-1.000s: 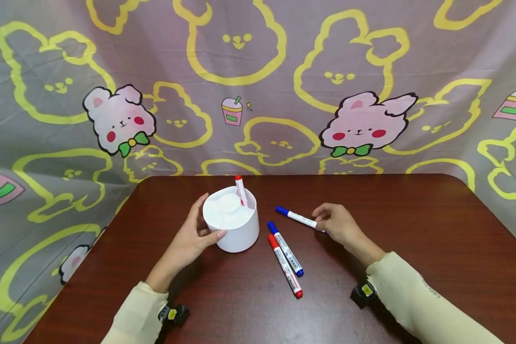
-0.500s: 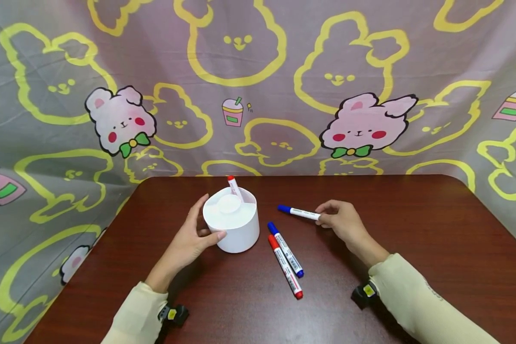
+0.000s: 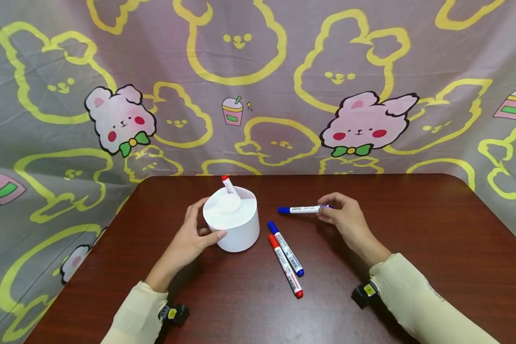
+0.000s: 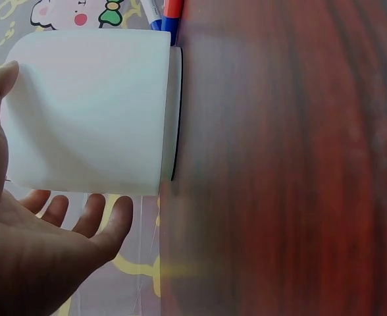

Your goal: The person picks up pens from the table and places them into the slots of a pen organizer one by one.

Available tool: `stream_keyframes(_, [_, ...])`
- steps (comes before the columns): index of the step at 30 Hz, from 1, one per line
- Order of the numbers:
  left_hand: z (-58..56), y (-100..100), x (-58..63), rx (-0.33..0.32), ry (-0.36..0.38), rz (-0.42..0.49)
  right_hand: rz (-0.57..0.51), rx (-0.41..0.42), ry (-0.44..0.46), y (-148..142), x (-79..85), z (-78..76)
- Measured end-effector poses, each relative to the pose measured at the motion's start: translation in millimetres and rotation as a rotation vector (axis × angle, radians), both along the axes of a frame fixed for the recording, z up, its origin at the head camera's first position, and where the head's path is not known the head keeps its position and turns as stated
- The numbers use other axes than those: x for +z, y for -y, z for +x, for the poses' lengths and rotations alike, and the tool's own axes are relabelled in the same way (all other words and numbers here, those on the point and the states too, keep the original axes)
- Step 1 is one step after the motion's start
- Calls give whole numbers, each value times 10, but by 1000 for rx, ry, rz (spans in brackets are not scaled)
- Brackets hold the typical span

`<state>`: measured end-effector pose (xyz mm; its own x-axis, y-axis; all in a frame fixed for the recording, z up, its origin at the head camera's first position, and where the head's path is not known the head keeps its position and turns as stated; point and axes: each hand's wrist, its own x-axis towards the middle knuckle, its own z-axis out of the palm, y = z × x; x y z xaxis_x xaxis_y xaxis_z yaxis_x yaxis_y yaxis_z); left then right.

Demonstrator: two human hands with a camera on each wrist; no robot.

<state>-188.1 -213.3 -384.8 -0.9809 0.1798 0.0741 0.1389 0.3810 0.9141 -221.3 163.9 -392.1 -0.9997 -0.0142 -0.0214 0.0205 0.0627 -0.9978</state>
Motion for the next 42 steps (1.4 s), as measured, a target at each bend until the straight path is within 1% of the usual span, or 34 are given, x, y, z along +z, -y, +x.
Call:
stream_keyframes(4, [9,-13,2,-15,11,58,-29,-6,-15,7,9,7])
stream_keyframes(7, [6,-17,-1,-20,7,68,-56,-9,-32,19,9,6])
stream_keyframes(13, [2,-21,17,-17,11,44,-105,-9,-61,31,32,7])
stream_keyframes(18, [10,-24,32,-18,10,27,-192,-17,-75,47,83,19])
stream_keyframes(28, [20,-17,27,-13,-4,24,-317,-36,-67,94,193,4])
stream_keyframes(34, [19,-12,33,-14,4,14,-405,-31,-88,148,294,18])
stream_keyframes(42, [24,-7,31,-14,20,-4,-465,-21,-100,203,454,44])
